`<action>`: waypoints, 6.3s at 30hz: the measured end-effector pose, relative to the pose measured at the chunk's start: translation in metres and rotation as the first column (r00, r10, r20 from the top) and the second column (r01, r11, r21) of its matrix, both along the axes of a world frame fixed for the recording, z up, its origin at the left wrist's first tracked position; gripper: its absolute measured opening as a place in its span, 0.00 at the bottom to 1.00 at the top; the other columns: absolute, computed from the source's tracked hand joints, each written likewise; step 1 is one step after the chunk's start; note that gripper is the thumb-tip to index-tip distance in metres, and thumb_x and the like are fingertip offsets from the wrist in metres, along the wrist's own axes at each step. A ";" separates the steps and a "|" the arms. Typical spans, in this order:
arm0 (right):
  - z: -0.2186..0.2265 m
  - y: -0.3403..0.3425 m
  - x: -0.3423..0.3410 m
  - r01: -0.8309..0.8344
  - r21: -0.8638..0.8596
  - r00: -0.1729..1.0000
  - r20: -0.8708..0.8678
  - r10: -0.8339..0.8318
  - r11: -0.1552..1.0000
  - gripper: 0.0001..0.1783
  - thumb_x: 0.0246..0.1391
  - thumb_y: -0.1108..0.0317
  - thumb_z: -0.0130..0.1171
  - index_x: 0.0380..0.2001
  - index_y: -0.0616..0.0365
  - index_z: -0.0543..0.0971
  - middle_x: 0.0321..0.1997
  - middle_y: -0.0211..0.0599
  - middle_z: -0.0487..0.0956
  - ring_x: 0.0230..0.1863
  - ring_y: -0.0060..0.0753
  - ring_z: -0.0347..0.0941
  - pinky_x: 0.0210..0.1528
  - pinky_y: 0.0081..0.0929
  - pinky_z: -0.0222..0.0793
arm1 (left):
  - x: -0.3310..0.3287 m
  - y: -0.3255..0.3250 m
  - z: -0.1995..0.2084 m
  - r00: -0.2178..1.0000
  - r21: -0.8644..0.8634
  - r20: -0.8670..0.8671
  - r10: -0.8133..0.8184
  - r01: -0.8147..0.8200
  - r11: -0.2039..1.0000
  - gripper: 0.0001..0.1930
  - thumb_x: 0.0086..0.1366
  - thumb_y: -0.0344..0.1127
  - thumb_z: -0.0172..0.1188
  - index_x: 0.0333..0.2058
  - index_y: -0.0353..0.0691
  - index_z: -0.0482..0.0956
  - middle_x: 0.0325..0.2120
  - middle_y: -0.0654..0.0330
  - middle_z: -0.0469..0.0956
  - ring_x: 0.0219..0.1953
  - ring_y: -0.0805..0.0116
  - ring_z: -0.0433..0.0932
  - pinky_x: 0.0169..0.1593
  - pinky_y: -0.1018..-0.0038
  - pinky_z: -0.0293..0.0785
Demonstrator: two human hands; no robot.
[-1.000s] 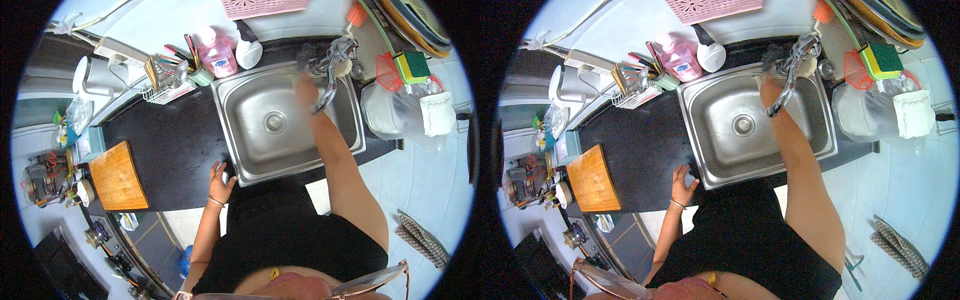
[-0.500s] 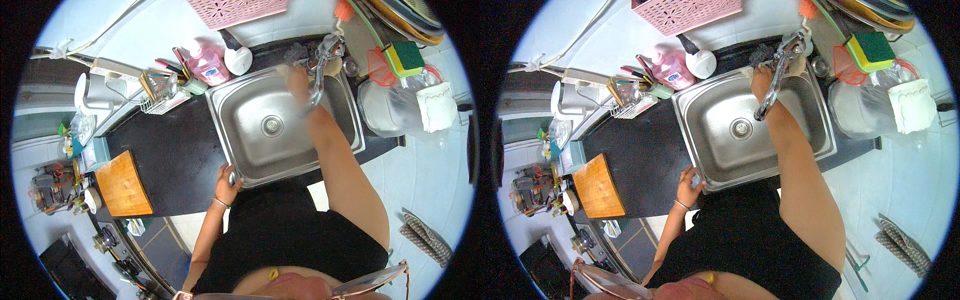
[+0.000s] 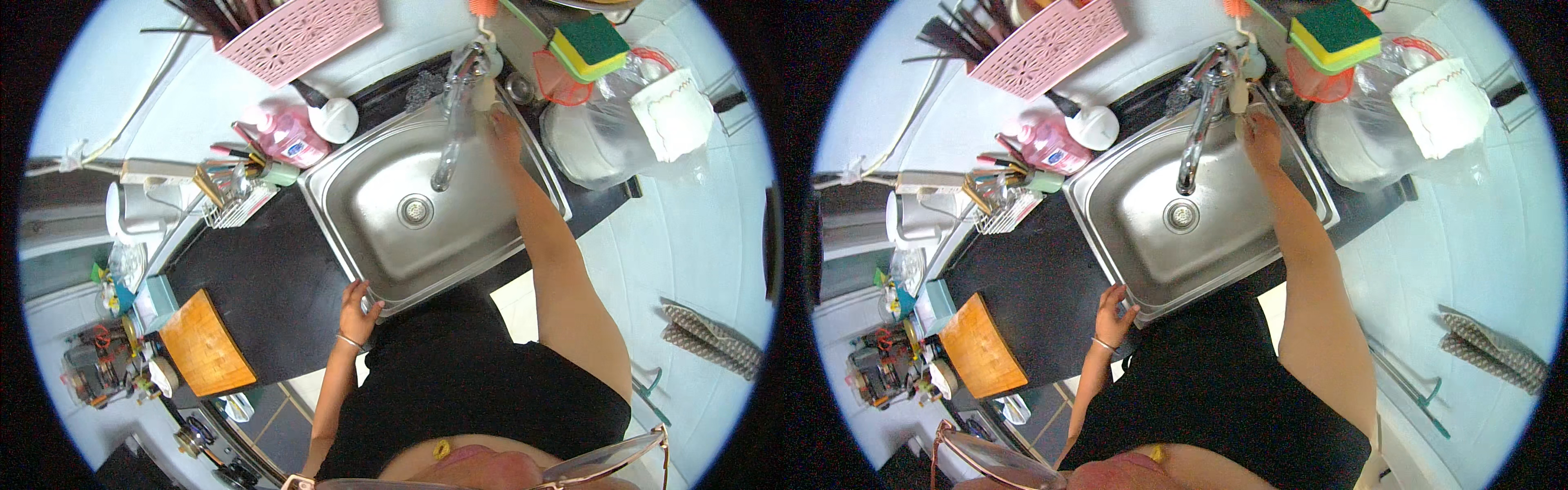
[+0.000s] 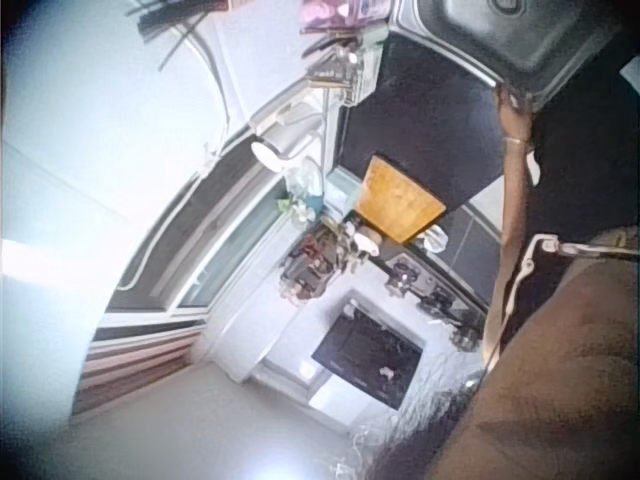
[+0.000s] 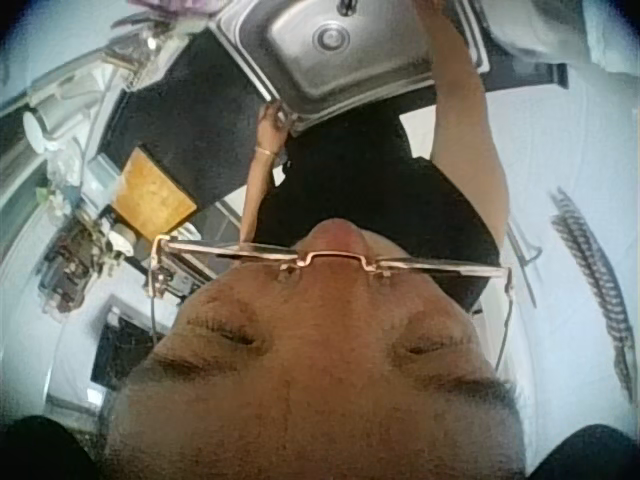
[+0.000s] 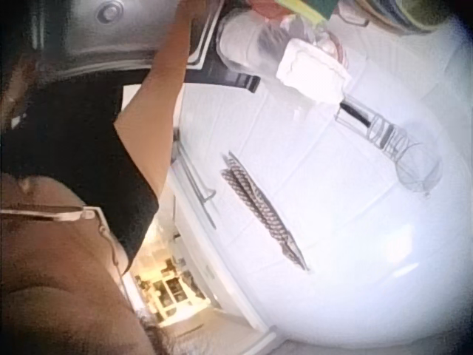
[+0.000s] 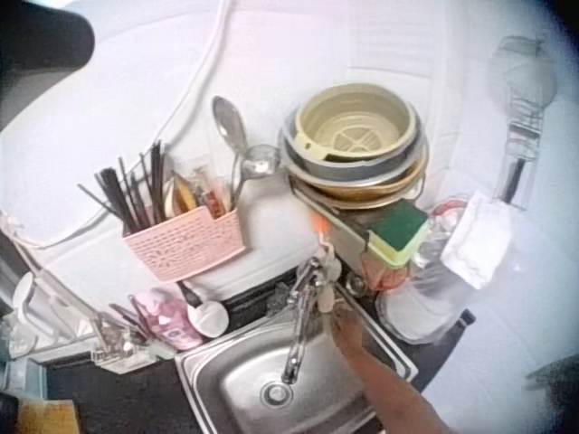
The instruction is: The person pours oil from a large bottle into a small jar, then wipes the cutting board and countertop with a cloth. They rinse the cloth in the sink and continue wiping the sink area and surrounding surfaces.
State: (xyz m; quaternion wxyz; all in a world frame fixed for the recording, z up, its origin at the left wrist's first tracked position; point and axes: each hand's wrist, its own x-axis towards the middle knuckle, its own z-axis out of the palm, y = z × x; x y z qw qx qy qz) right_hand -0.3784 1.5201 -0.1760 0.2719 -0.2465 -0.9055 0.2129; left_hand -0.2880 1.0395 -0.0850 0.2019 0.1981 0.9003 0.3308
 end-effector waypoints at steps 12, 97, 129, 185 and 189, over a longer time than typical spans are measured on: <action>-0.002 -0.002 -0.070 0.243 -0.231 0.951 0.250 -0.184 0.942 0.24 0.51 0.66 0.47 0.54 0.54 0.65 0.55 0.52 0.66 0.53 0.53 0.66 0.52 0.41 0.64 | -0.010 0.008 0.005 1.000 -0.051 -0.002 -0.023 0.023 0.998 0.28 0.50 0.35 0.67 0.51 0.40 0.70 0.53 0.52 0.65 0.46 0.58 0.74 0.43 0.69 0.73; 0.024 0.159 0.385 0.464 0.042 0.705 0.588 -0.398 0.885 0.17 0.53 0.59 0.50 0.40 0.59 0.74 0.38 0.52 0.76 0.38 0.54 0.73 0.39 0.45 0.69 | 0.146 0.160 0.017 0.975 0.115 0.224 -0.007 -0.019 0.993 0.25 0.51 0.31 0.64 0.49 0.38 0.69 0.46 0.54 0.70 0.42 0.60 0.74 0.40 0.69 0.73; 0.024 -0.373 0.209 -0.933 0.000 0.338 0.353 0.873 0.361 0.24 0.50 0.66 0.52 0.53 0.47 0.69 0.61 0.43 0.61 0.62 0.47 0.54 0.56 0.42 0.54 | 0.247 -0.143 0.010 0.722 0.113 0.237 0.650 -0.685 0.720 0.26 0.50 0.31 0.65 0.50 0.36 0.70 0.47 0.50 0.69 0.42 0.58 0.75 0.42 0.69 0.73; 0.000 -0.644 -0.160 -0.961 -0.272 0.039 0.061 0.997 0.054 0.16 0.44 0.79 0.47 0.37 0.56 0.79 0.44 0.44 0.74 0.47 0.49 0.67 0.52 0.41 0.61 | 0.124 -0.286 -0.006 0.420 0.037 0.125 0.899 -0.907 0.419 0.31 0.47 0.33 0.67 0.51 0.33 0.67 0.57 0.42 0.53 0.56 0.46 0.61 0.56 0.64 0.63; 0.012 -0.656 -0.256 -0.932 0.066 0.362 0.185 0.914 0.356 0.19 0.44 0.76 0.50 0.43 0.55 0.75 0.43 0.49 0.73 0.47 0.52 0.66 0.51 0.42 0.61 | 0.137 -0.288 -0.018 0.428 -0.001 0.136 0.894 -0.902 0.432 0.31 0.48 0.33 0.67 0.52 0.36 0.67 0.58 0.46 0.53 0.54 0.49 0.64 0.52 0.64 0.68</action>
